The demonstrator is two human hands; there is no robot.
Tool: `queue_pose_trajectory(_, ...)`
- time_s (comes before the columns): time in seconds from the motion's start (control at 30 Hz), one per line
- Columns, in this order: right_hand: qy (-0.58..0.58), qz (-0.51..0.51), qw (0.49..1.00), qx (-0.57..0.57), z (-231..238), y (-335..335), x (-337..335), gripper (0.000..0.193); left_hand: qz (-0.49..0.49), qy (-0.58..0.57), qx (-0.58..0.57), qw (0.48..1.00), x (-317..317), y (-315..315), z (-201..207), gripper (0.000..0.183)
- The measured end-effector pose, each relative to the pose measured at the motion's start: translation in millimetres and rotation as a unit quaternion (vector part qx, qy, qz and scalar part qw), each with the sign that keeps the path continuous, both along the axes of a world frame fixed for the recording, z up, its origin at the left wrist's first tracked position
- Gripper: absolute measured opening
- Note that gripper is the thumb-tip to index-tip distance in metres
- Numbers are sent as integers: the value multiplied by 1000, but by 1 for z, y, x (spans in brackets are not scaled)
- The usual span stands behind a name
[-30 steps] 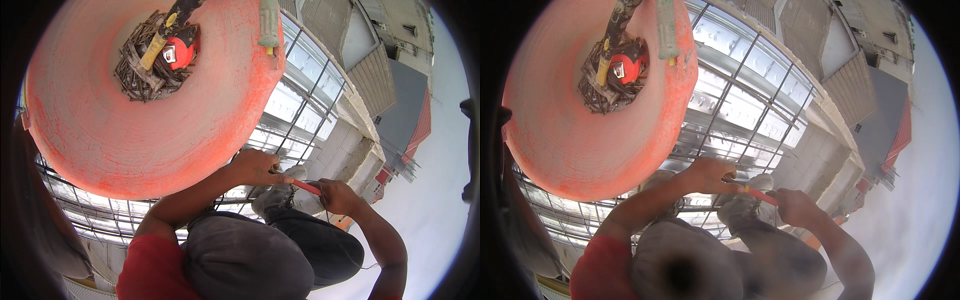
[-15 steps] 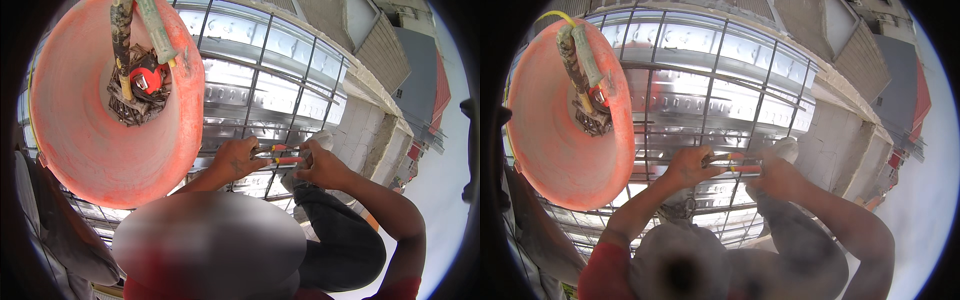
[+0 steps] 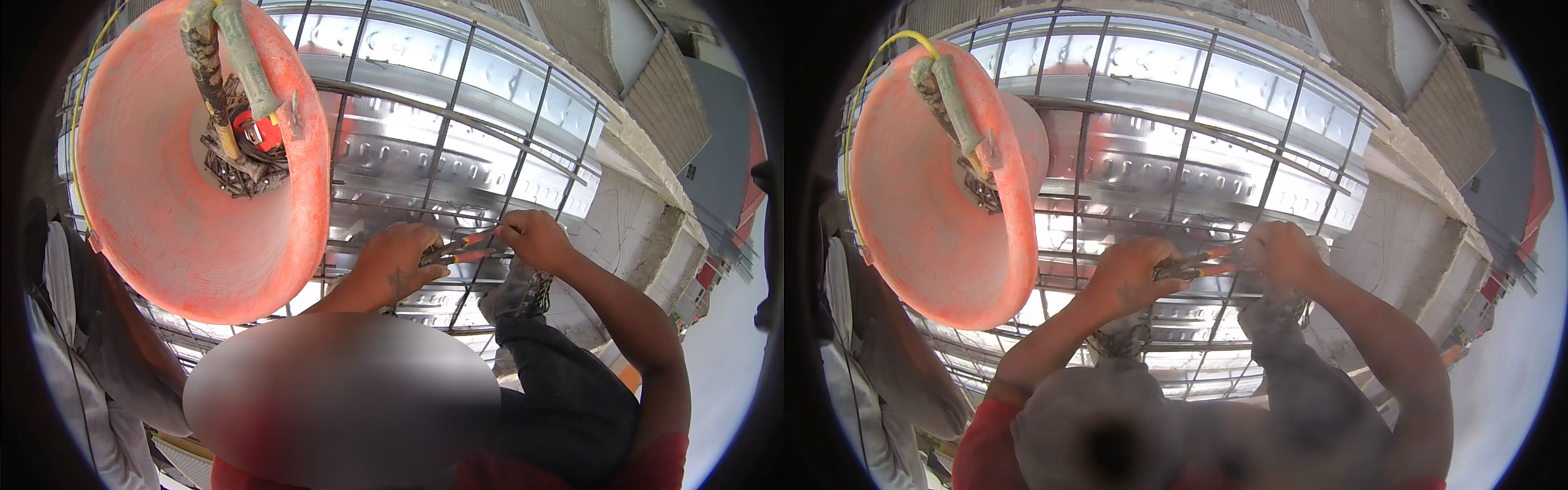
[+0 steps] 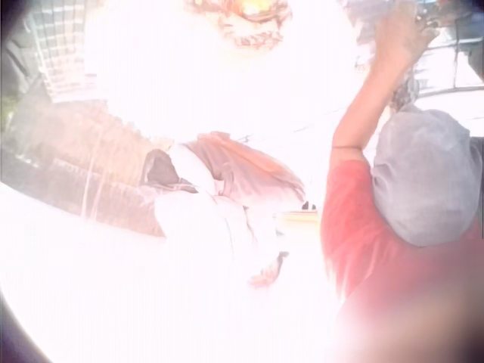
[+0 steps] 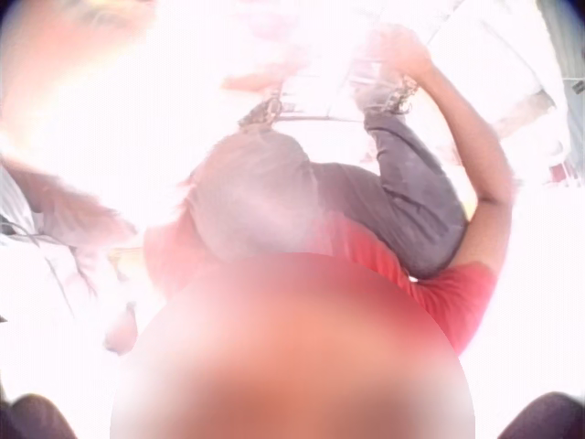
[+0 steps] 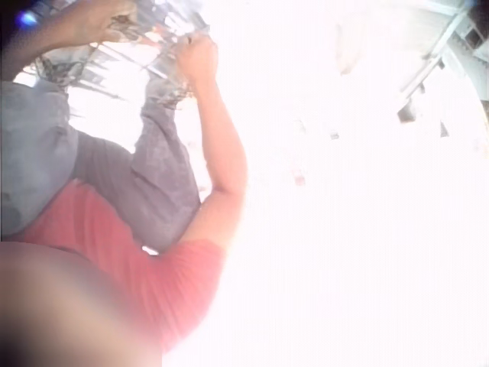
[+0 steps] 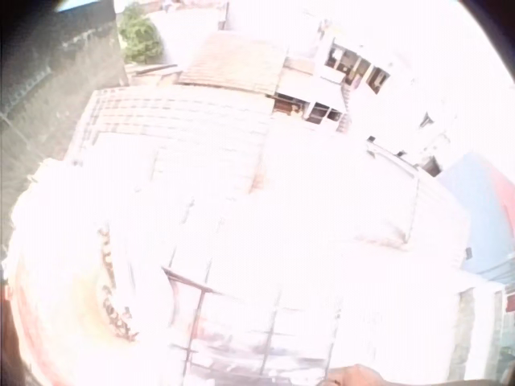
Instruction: The person secures a metal grid to a translucent roof using pliers and wire. They repeatedly position wire segments, twist them with pliers, and fasten the grid to the frame. A coworker is visible nearby, also working on the grid.
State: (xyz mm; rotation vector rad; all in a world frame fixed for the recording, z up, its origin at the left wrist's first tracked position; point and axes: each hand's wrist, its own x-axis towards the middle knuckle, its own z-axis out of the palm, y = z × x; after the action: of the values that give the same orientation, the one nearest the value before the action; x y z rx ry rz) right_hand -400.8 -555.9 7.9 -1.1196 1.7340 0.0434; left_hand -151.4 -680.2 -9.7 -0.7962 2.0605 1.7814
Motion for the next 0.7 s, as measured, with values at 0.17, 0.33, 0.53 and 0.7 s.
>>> queue_pose_trajectory(0.17, 75, 149, 985, -46, -9, 5, 8, 22, -18, 40, -25, 999, 11, 2, -4, 50)
queue_pose_trajectory(0.33, 184, 137, 972, 58, -1, 11, 9, 17, -27, 112, 10, 993, 16, 7, -10, 44)
queue_pose_trajectory(0.53, 170, 205, 964, 2, -3, 16, -3, 12, 27, 200, 41, 979, 12, -6, -9, 37)
queue_pose_trajectory(0.7, 33, 113, 990, 75, -2, 42, -17, 17, 177, 163, 287, 927, 20, -11, -19, 39)
